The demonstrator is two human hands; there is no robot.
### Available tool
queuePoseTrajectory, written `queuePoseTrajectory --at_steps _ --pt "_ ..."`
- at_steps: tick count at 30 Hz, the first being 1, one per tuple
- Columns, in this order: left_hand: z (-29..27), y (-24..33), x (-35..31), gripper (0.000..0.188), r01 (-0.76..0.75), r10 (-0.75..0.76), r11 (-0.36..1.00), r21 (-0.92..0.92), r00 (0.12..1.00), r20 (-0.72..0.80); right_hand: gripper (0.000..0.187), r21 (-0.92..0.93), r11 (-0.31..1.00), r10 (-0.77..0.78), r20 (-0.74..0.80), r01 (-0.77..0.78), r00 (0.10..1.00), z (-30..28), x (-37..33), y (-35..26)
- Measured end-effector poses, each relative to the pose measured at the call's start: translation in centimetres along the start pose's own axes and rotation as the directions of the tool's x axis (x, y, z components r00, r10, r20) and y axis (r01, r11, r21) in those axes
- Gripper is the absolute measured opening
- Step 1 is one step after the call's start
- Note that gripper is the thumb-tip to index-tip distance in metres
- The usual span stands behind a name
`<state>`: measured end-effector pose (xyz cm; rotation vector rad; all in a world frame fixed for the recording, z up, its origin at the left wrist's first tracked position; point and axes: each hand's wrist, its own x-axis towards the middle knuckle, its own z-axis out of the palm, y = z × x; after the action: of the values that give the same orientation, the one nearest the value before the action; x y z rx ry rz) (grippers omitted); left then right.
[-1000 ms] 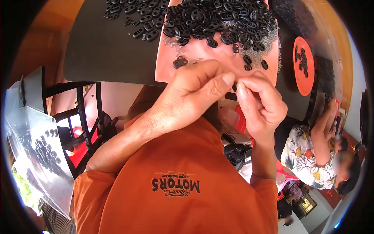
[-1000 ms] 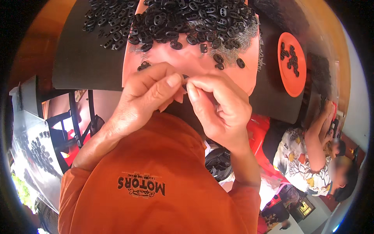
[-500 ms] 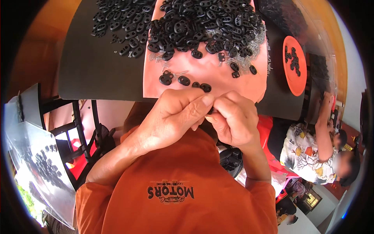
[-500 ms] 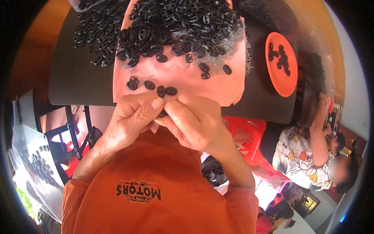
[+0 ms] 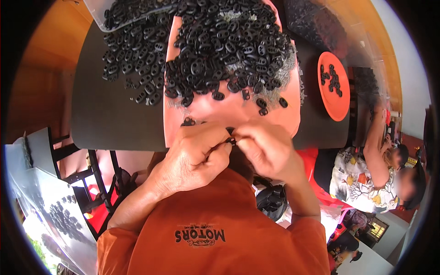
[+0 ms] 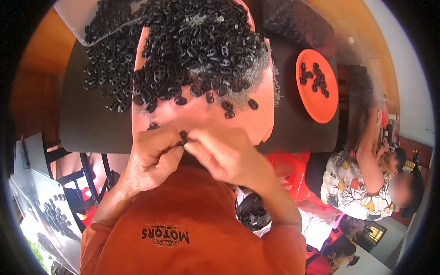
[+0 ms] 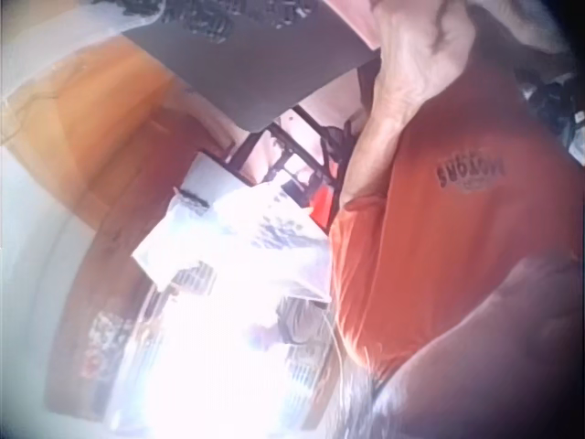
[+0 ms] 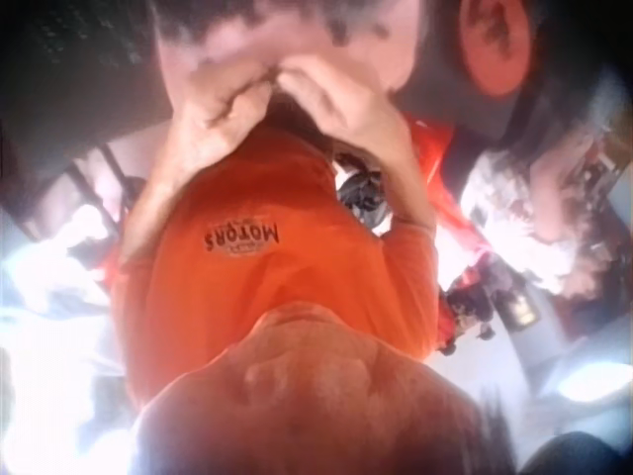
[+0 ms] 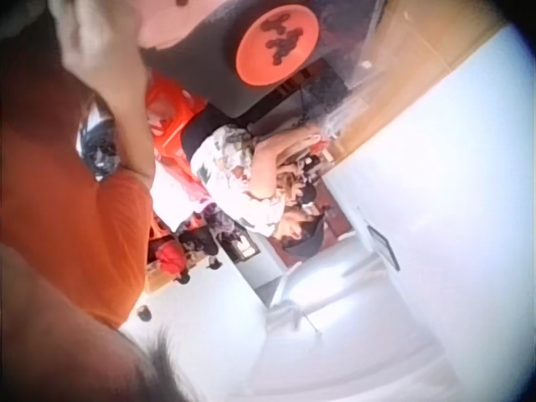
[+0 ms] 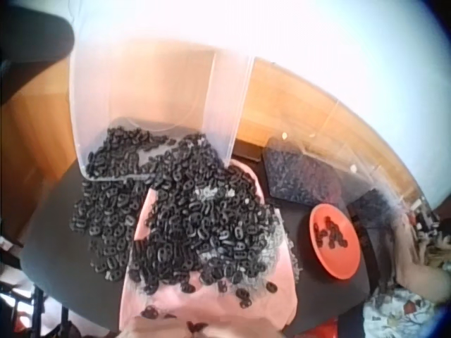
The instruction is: The person sits at a table and repeatedly picks up small black plastic components and metal screws. They insert the screws into the plastic parts by hand, assembling them one by one. The assembled units are placed on a pink mat on the table.
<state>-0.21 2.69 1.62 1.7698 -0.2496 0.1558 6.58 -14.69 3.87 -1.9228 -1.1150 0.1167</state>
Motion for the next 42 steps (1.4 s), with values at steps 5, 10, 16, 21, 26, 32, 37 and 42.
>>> queuePoseTrajectory --at_steps 5,10,16,21,26,32,37,42 --pt "-0.3 -0.1 0.5 0.015 0.028 -0.030 0.998 -0.050 0.999 -0.039 0.028 -0.516 0.848 0.052 -0.148 -0.121 0.988 -3.8 3.9 4.6" --pt "-0.3 -0.4 -0.1 0.014 -0.051 0.048 0.998 -0.046 0.996 -0.070 0.047 -0.671 0.725 0.185 -0.023 -0.153 0.982 -2.6 7.4 4.8" --pt "-0.9 -0.5 -0.7 0.011 -0.120 0.120 0.993 0.009 0.991 -0.060 0.043 -0.677 0.734 0.129 0.059 -0.056 0.990 0.1 10.4 3.6" --pt "-0.6 -0.7 -0.7 0.009 -0.185 0.187 0.982 0.025 0.979 -0.083 0.027 -0.673 0.738 0.021 0.098 0.051 0.995 1.8 12.3 4.2" --pt "-0.6 -0.9 -0.7 0.010 -0.198 0.201 0.979 0.041 0.976 -0.078 0.045 -0.375 0.925 -0.048 0.053 0.065 0.997 1.1 12.6 4.7" --pt "-0.6 -1.5 -0.6 0.017 -0.241 0.245 0.969 0.059 0.967 -0.075 0.009 -0.445 0.896 0.031 0.073 0.005 0.997 -4.1 11.2 4.7" --pt "-0.6 -1.6 -0.6 0.018 -0.262 0.267 0.963 0.070 0.961 -0.069 0.009 -0.608 0.792 0.186 0.166 -0.048 0.968 -4.6 7.5 5.5" --pt "-0.7 -1.8 -0.7 0.008 -0.284 0.291 0.952 0.116 0.956 -0.040 0.015 -0.568 0.823 0.147 0.197 -0.009 0.969 -4.0 4.9 4.2"
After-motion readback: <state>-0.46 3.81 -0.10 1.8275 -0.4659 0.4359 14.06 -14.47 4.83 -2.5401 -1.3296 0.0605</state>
